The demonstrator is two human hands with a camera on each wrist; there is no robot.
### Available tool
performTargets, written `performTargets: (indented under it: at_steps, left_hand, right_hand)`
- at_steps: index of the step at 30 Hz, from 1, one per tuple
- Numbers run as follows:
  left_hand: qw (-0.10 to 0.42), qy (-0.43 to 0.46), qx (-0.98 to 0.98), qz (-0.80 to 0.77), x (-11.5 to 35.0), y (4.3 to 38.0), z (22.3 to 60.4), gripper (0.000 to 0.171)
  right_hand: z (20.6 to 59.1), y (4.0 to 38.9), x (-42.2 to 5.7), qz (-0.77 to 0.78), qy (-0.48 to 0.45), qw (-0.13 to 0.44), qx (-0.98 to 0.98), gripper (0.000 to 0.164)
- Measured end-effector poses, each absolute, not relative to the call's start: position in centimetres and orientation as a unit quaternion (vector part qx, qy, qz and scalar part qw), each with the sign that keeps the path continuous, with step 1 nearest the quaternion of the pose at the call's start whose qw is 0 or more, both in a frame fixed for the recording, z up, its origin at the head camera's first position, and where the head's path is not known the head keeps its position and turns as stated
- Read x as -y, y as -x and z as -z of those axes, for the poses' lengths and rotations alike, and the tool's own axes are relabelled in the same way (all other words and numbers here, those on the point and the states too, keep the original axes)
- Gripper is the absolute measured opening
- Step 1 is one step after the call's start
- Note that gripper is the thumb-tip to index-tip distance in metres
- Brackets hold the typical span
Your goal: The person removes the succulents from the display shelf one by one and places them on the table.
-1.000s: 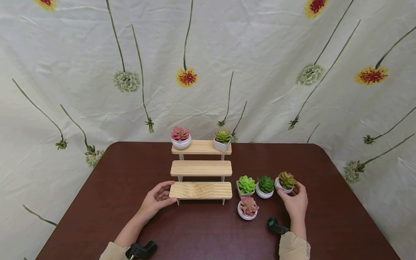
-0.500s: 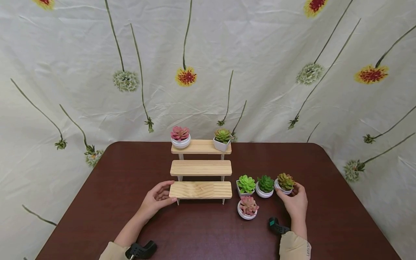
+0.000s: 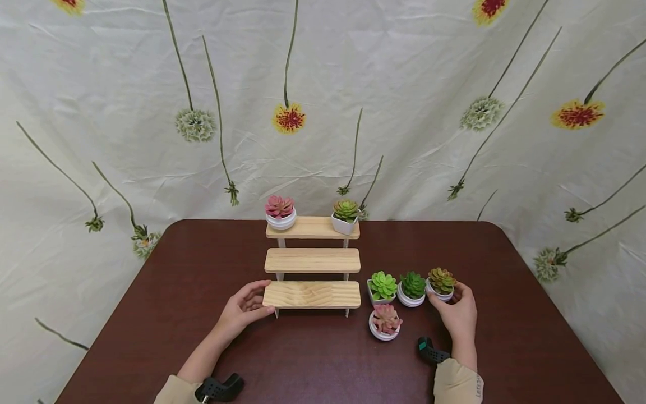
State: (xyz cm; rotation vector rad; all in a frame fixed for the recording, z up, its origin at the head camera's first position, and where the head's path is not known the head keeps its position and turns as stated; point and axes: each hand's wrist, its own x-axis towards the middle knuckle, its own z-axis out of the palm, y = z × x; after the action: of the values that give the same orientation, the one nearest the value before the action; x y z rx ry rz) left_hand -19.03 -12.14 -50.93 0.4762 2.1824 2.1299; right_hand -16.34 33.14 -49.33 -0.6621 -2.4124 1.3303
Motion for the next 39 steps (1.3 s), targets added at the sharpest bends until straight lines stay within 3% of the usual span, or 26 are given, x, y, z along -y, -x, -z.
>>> performTargets:
  at_steps: [13, 28, 39]
  left_hand:
    - [0.027, -0.152, -0.707, -0.69, 12.1, 19.0, 50.9, 0.057]
    - [0.021, -0.16, -0.71, -0.685, 12.1, 18.9, 50.7, 0.059]
    - [0.028, -0.161, -0.704, -0.691, 12.2, 19.0, 50.8, 0.058]
  right_hand:
    - [49.1, 16.2, -33.1, -0.456, 0.228, 0.149, 0.847, 0.074]
    - [47.7, 16.1, -33.2, -0.482, 0.231, 0.131, 0.835, 0.095]
    - [46.9, 16.2, -32.7, -0.478, 0.212, 0.165, 0.836, 0.092]
